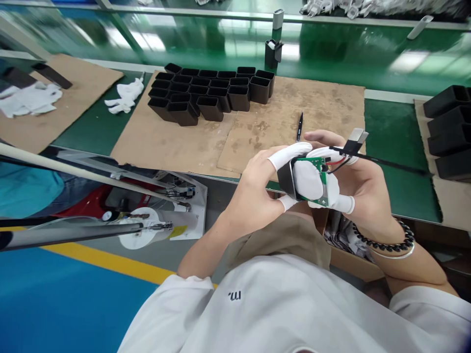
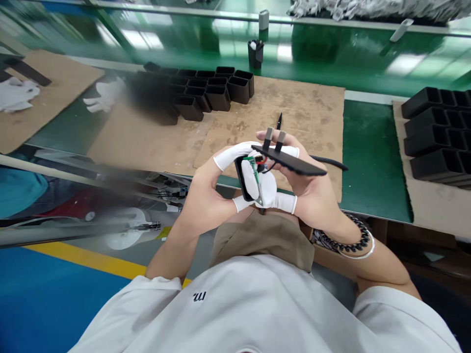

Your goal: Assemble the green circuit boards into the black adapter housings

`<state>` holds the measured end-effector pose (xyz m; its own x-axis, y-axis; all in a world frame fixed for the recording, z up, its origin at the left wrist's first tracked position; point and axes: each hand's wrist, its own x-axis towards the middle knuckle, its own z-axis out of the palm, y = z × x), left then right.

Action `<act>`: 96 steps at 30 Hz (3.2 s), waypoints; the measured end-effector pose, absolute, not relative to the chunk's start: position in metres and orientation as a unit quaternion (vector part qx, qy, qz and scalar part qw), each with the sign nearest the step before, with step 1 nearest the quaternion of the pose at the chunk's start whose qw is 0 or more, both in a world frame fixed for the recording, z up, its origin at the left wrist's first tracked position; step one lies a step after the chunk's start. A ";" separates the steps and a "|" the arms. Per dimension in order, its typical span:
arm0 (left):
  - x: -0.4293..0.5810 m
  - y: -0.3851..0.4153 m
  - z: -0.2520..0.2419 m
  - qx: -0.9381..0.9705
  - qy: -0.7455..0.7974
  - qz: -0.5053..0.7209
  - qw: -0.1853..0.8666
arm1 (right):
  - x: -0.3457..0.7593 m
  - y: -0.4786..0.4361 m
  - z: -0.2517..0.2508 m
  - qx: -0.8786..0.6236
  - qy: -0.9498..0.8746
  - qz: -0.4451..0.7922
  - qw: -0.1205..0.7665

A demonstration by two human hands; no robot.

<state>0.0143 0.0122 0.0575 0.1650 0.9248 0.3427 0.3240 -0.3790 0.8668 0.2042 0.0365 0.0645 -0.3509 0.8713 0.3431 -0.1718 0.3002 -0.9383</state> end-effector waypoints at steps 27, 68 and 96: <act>0.012 0.017 0.043 0.720 0.395 0.477 0.312 | 0.214 0.029 0.070 -0.297 -0.735 0.379 0.477; 0.056 0.051 -0.024 0.650 0.603 0.387 0.254 | 0.197 0.047 -0.001 -0.506 -0.678 0.248 0.472; -0.005 0.045 -0.027 0.730 0.571 0.331 0.177 | 0.183 0.054 -0.023 -0.452 -0.776 0.133 0.418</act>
